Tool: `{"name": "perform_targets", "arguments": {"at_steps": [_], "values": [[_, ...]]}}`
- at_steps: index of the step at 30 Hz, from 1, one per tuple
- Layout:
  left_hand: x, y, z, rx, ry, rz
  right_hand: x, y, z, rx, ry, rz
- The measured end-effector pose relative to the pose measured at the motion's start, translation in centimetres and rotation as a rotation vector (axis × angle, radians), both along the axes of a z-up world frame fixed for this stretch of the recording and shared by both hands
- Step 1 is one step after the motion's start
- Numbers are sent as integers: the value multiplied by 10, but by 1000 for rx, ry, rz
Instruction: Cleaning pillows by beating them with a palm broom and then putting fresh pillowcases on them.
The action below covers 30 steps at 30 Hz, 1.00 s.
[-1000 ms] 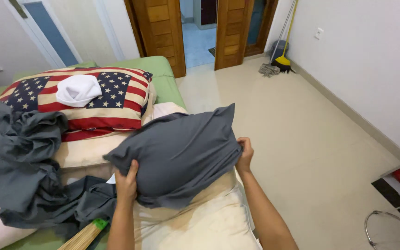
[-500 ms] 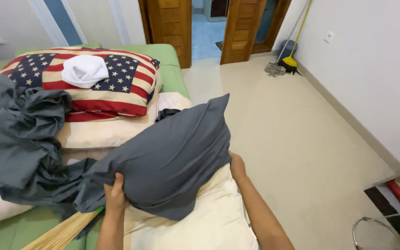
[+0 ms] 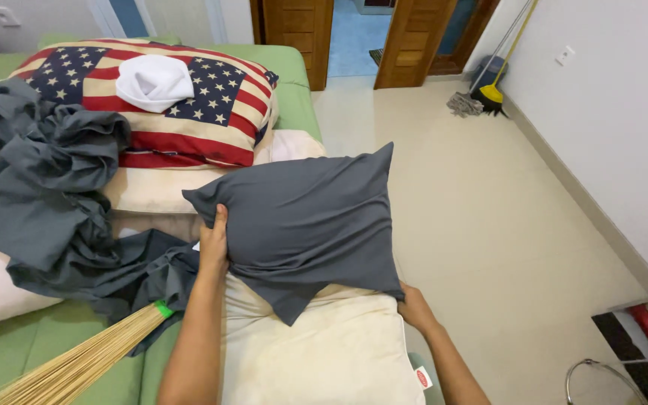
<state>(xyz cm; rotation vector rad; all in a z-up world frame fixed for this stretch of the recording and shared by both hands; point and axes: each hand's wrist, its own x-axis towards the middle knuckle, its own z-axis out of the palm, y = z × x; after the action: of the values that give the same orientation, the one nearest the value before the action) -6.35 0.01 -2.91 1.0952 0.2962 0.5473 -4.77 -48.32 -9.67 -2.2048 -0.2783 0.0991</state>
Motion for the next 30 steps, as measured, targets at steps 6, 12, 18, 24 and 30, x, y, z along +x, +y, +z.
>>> {"name": "perform_targets", "arguments": {"at_steps": [6,12,18,24,30], "values": [[2,0,-1,51,27,72,95,24,90,67,97,388],[4,-6,-7,89,35,57,208,113,123,601,-55,-80],[7,2,-20,137,-13,109,278,143,50,294,-261,-151],[36,-7,-22,401,144,159,303,127,-17,464,-148,-472],[43,0,9,315,160,143,276,120,-12,825,107,-247]]}}
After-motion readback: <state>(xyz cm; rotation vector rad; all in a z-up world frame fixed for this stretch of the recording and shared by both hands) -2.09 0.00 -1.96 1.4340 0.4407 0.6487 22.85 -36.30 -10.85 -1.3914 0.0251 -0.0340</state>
